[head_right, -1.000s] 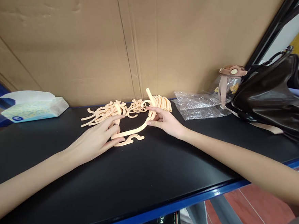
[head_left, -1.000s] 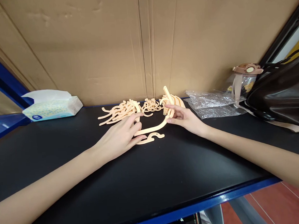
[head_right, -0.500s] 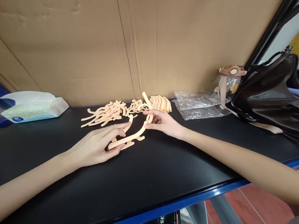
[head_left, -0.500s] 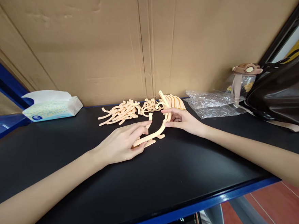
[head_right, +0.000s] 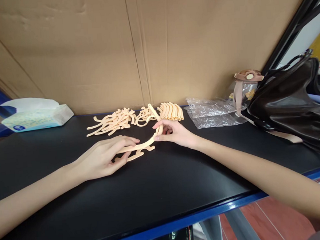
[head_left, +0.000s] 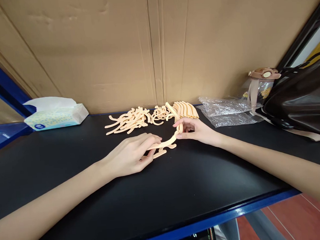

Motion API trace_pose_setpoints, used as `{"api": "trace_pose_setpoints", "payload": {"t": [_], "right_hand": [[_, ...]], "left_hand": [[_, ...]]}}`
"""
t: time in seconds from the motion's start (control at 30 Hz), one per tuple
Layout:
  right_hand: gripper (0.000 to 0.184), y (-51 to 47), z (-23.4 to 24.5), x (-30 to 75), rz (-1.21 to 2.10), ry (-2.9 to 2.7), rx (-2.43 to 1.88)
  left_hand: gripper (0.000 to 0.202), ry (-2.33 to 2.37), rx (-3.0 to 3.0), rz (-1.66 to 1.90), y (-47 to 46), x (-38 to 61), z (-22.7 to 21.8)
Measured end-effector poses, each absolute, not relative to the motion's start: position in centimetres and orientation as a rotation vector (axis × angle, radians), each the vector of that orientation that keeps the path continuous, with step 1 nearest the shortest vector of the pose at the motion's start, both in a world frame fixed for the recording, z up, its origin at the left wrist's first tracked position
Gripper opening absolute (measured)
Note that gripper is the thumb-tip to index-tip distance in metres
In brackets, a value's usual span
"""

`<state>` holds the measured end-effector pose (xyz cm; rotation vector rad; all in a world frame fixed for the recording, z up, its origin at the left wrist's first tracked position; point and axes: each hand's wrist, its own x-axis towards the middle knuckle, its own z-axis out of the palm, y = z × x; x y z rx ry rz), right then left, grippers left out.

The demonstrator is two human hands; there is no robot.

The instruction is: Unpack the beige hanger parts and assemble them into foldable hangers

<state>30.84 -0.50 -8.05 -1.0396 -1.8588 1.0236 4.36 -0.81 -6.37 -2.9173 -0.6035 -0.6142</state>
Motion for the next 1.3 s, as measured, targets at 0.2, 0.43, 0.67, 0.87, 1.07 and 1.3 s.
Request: {"api": "trace_pose_setpoints", "payload": {"t": [0.2,0.43,0.67,0.87,1.07,1.3], "right_hand": [[0.036,-0.9,-7.8,30.8,1.071,-1.949,-1.013],[0.036,-2.1,-7.6,30.0,1.12,-2.019,-0.979],[0.035,-2.6,-7.5,29.5,1.109,-1.934,-0.97],[0.042,-2.5,-7.5,29.6,1.118,-1.887,-0.995],[0.047,-3.0,-7.1,29.3,1.136,-1.936,-1.044],[0.05,-3.4,-7.4,29.0,1.297,-1.835,-0.838]], "left_hand": [[0.019,-0.71,-2.766,-0.687,0.0,4.3,-6.5],[0.046,-1.048,-2.45,-0.727,0.6,4.3,-6.2],[0.051,-1.472,-2.597,-0.557,-0.2,4.6,-5.5],[0.042,-1.613,-2.701,-0.563,-1.4,4.9,-5.0],[0.032,-1.685,-2.848,-0.694,-2.2,5.3,-4.9],[0.048,-2.279,-3.057,-1.355,-2.4,5.8,-5.1]]}}
